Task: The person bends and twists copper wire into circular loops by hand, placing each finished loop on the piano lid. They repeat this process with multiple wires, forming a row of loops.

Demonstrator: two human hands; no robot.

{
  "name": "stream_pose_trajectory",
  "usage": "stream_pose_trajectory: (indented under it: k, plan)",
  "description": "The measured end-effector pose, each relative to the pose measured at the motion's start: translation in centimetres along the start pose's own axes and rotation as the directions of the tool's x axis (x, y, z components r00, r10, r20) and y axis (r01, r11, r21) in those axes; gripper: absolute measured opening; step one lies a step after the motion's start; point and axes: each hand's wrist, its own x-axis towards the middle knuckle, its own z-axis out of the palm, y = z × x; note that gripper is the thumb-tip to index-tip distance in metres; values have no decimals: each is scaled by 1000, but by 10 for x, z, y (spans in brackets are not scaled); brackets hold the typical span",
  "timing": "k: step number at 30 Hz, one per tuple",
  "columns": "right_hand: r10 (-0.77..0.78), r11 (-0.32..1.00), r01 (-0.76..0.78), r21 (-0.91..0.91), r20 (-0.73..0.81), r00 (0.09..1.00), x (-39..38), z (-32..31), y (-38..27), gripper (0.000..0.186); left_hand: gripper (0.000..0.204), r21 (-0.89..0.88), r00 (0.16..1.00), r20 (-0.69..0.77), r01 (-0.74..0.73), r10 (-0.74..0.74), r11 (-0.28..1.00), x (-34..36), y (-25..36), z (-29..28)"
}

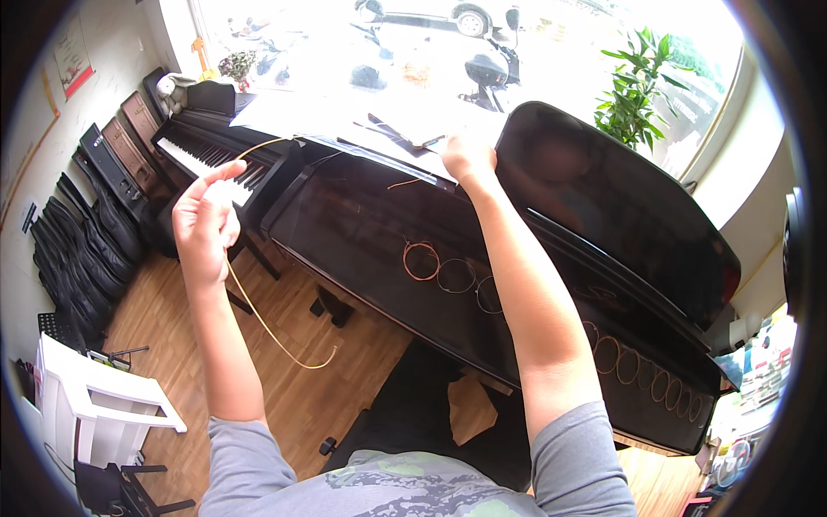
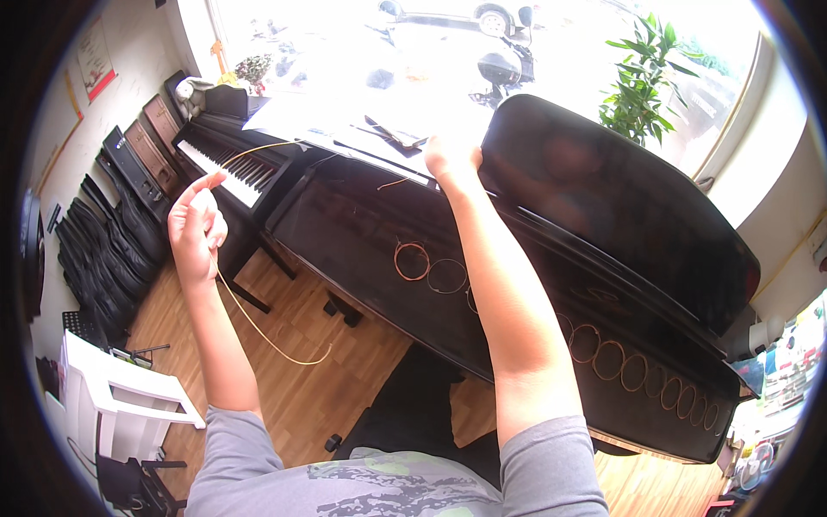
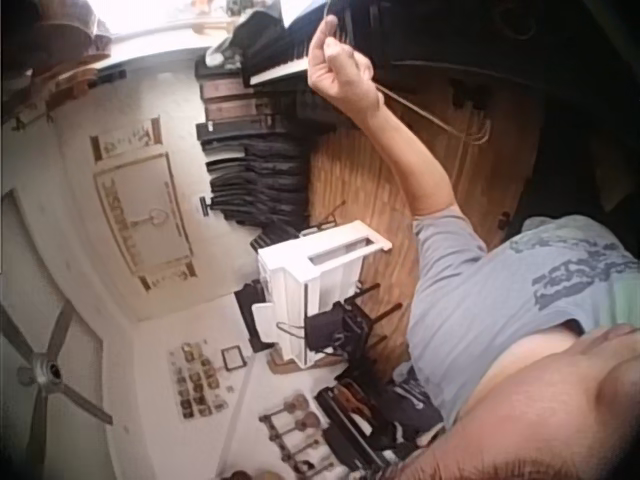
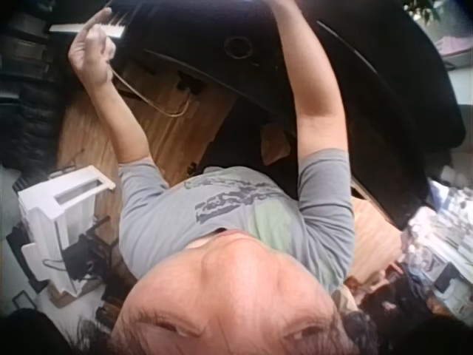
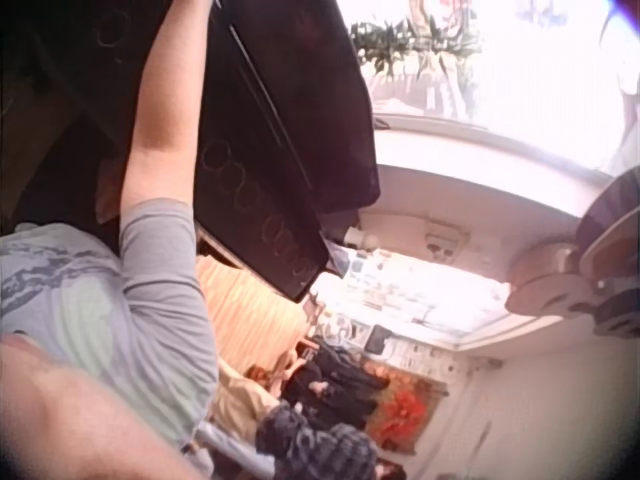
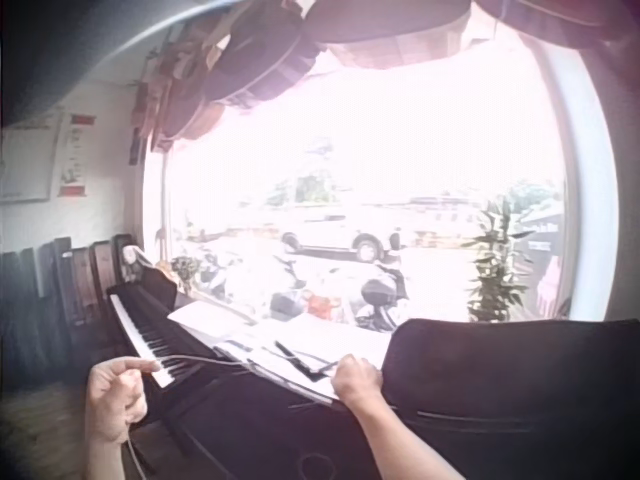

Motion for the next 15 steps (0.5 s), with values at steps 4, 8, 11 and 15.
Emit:
stream_pose_trajectory:
  k: [4, 8, 11, 15]
  plan:
    - [53, 999, -52, -16, 100, 994, 5, -1, 0, 34, 35, -224, 982, -83, 149, -171, 963, 8, -10, -23]
    - [-25, 1000, 26, -12, 32, 999, 7, 3, -5, 35, 34, -328, 961, -102, 211, -256, 921, 3, -17, -29]
    - [-53, 985, 36, -170, -99, 994, -3, 5, -12, 35, 34, -378, 962, -24, 244, -274, 893, -8, -22, -17]
    - [-95, 973, 86, -214, -32, 995, -22, -21, -36, 37, 31, -420, 971, 5, 218, -238, 881, -24, -11, 2]
